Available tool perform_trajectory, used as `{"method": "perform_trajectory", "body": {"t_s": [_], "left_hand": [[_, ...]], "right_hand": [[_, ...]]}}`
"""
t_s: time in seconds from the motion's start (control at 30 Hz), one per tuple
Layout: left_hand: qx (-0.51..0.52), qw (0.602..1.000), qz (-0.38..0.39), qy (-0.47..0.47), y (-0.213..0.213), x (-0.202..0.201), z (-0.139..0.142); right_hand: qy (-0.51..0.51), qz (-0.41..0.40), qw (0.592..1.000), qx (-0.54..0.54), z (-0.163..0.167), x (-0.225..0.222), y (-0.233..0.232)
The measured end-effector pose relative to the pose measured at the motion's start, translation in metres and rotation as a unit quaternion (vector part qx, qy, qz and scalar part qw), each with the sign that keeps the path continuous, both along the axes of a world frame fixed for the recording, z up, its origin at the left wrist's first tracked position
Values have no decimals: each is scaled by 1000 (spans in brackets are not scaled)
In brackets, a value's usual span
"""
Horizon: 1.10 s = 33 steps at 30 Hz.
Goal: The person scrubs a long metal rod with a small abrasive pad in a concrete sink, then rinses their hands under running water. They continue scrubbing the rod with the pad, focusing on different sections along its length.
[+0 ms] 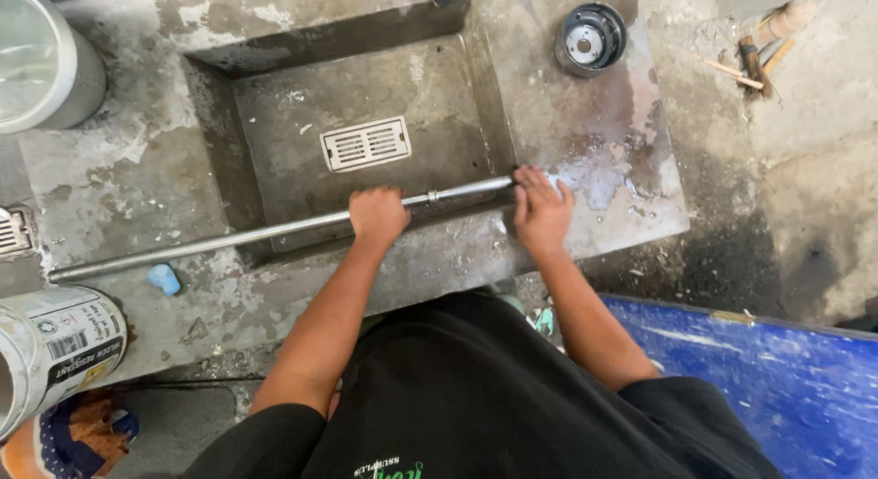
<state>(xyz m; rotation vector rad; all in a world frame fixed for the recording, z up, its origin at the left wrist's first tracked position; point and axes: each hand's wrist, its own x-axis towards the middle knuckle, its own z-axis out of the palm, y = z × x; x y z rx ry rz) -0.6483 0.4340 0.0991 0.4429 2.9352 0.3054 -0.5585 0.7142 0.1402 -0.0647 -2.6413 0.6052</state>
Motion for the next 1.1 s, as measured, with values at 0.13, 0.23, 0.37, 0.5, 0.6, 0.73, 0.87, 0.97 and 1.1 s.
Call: {"method": "perform_trajectory", "body": {"t_s": [0.13, 0.23, 0.37, 0.5, 0.6, 0.73, 0.87, 0.97, 1.1], "left_hand": [[-10, 1000, 6, 10, -1, 2, -2], [11, 999, -3, 46, -1, 6, -3], [32, 994, -9, 99, 1, 10, -1], [39, 993, -8, 111, 0, 12, 0], [39, 992, 0, 116, 0, 12, -1], [28, 994, -7, 101, 2, 10, 1], [37, 995, -8, 96, 3, 7, 3], [19, 997, -11, 77, 2, 6, 3], [21, 997, -2, 80, 1, 5, -3]], "right_hand": [[27, -41, 999, 15, -4, -6, -5], [17, 1, 999, -51, -12, -6, -43], [20, 48, 998, -48, -13, -3, -51], [5, 6, 1000, -18, -4, -2, -2], [21, -35, 999, 5, -2, -6, 2], [10, 24, 997, -78, -6, -3, -48], [20, 95, 992, -84, -8, -1, -58], [17, 57, 996, -73, -3, 0, -14], [12, -2, 1000, 4, -3, -1, 10]]}}
